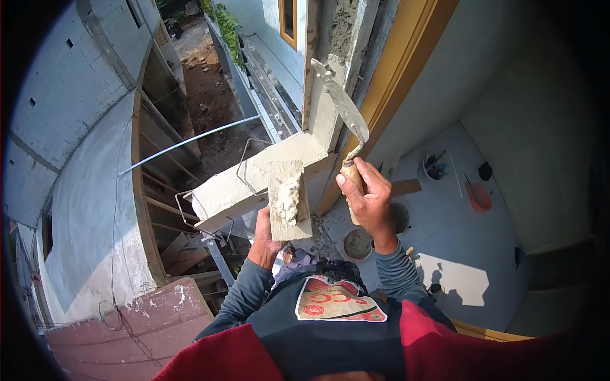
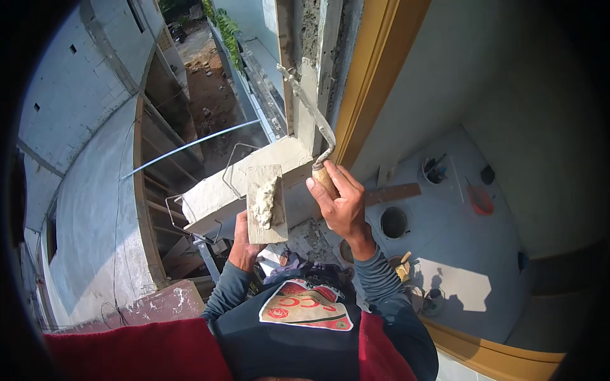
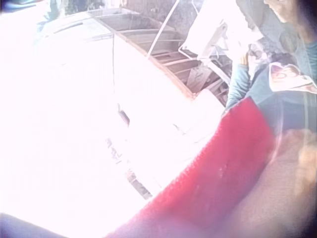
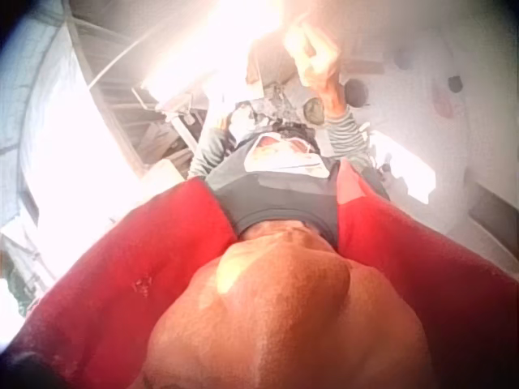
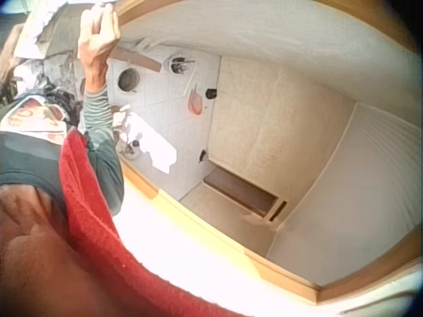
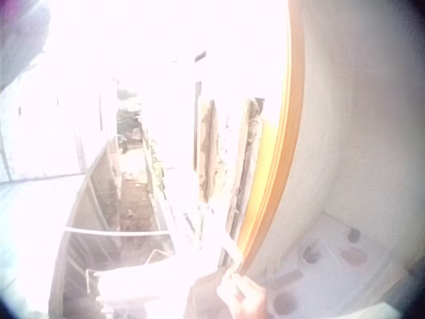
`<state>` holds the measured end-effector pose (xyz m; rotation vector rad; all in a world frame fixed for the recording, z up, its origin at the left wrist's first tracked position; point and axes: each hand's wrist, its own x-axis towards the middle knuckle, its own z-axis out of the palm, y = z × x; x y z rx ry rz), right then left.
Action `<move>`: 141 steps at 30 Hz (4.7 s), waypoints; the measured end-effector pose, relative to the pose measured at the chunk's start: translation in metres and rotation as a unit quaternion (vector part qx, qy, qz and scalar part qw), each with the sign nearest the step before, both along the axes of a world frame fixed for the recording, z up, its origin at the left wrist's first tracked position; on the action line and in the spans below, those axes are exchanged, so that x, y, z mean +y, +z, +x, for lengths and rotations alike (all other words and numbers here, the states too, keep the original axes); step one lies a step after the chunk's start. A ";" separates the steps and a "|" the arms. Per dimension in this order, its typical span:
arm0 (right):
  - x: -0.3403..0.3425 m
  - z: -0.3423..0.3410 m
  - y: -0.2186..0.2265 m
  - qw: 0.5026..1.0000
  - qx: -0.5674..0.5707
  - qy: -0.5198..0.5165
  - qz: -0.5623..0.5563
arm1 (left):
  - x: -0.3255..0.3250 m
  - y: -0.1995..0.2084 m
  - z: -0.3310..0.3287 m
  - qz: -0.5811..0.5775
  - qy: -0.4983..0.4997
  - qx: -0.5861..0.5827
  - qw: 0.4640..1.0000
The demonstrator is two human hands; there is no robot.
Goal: The person applies mortar to the vertical corner of a window frame using a trowel while holding more mortar on a wooden hawk.
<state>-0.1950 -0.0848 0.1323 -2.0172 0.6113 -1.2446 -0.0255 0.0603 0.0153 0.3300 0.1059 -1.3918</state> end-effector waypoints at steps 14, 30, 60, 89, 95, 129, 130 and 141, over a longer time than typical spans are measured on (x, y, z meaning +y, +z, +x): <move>0.013 0.026 0.012 0.961 -0.102 -0.035 0.253 | -0.001 0.009 0.042 0.008 0.000 0.020 1.000; -0.005 0.066 0.003 0.971 -0.109 -0.035 0.210 | -0.003 0.012 0.053 0.018 -0.016 0.012 1.000; -0.001 0.056 -0.018 0.981 -0.094 -0.068 0.158 | -0.003 0.027 0.063 0.025 -0.022 0.015 0.999; 0.024 0.008 0.043 0.979 -0.058 0.018 0.197 | -0.015 0.042 0.068 -0.010 -0.009 -0.019 1.000; 0.024 -0.033 0.024 0.983 0.173 0.059 0.008 | -0.040 0.060 0.073 -0.048 0.000 0.018 0.999; 0.008 0.053 0.002 0.962 -0.105 -0.055 0.245 | -0.040 0.067 0.087 -0.051 -0.044 0.007 0.998; 0.013 0.051 0.004 0.961 -0.111 -0.067 0.244 | -0.034 0.067 0.088 -0.049 -0.039 0.006 0.998; 0.015 0.069 -0.043 0.985 -0.070 -0.052 0.149 | -0.006 0.039 0.102 -0.009 -0.002 0.012 1.000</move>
